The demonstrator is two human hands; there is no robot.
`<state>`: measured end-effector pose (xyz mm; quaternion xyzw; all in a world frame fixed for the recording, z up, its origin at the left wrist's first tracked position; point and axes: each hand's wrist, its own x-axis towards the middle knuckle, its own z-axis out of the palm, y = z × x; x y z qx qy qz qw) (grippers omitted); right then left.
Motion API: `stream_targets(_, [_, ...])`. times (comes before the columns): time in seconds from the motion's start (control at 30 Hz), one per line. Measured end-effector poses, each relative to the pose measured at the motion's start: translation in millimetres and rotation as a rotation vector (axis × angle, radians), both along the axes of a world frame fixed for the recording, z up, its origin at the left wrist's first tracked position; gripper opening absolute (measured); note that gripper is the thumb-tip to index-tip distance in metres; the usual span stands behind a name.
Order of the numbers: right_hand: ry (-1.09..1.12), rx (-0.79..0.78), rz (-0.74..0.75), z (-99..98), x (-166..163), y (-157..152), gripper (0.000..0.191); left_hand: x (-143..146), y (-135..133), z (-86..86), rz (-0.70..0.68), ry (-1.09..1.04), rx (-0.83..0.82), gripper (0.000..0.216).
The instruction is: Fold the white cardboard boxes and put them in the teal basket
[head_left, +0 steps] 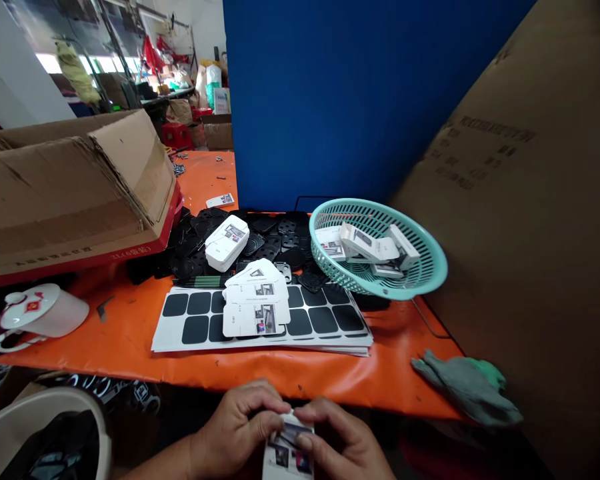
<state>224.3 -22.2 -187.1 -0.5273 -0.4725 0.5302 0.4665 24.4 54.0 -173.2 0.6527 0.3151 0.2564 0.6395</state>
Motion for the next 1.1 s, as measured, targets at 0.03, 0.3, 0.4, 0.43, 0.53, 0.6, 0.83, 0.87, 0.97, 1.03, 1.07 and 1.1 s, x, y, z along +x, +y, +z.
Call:
stream_targets(0.03, [0.009,-0.021,-0.016,3.7,5,7,0.014,0,9,3.4,0.007,0.046,0.128,0.032])
stream_targets(0.3, [0.477,0.178,-0.721,73.5,83,122,0.043,11,106,18.4,0.075,0.746,1.034,0.092])
stream_targets(0.4, [0.454,0.148,-0.717,65.8,69,125,0.043,14,108,13.7,0.147,0.805,1.183,0.082])
stream_targets(0.43, [0.381,0.118,-0.631,58.6,58,121,0.045,15,105,12.4,0.185,0.801,1.227,0.079])
stream_targets(0.53, [0.093,0.083,-0.303,37.2,19,112,0.048,17,95,11.9,0.253,0.769,1.345,0.074])
stream_targets(0.6, [0.034,0.1,-0.235,29.5,-2,113,0.052,17,91,14.5,0.278,0.764,1.429,0.07])
stream_targets(0.83, [0.238,0.02,-0.109,38.7,-22,122,0.033,16,91,33.3,0.321,0.674,1.6,0.057])
stream_targets(0.87, [0.232,0.02,-0.069,42.3,-22,121,0.03,17,90,35.9,0.322,0.652,1.61,0.054])
stream_targets(0.97, [0.132,0.107,-0.02,53.7,-21,116,0.021,22,85,39.5,0.332,0.611,1.567,0.04])
stream_targets(1.03, [-0.035,0.261,-0.022,59.0,-17,111,0.012,24,77,37.8,0.327,0.571,1.445,0.028])
stream_targets(1.07, [-0.13,0.345,-0.01,59.7,-15,107,0.01,25,72,36.1,0.307,0.528,1.349,0.023])
stream_targets(1.1, [-0.218,0.422,-0.013,58.8,-12,103,0.008,25,66,34.0,0.283,0.47,1.224,0.021])
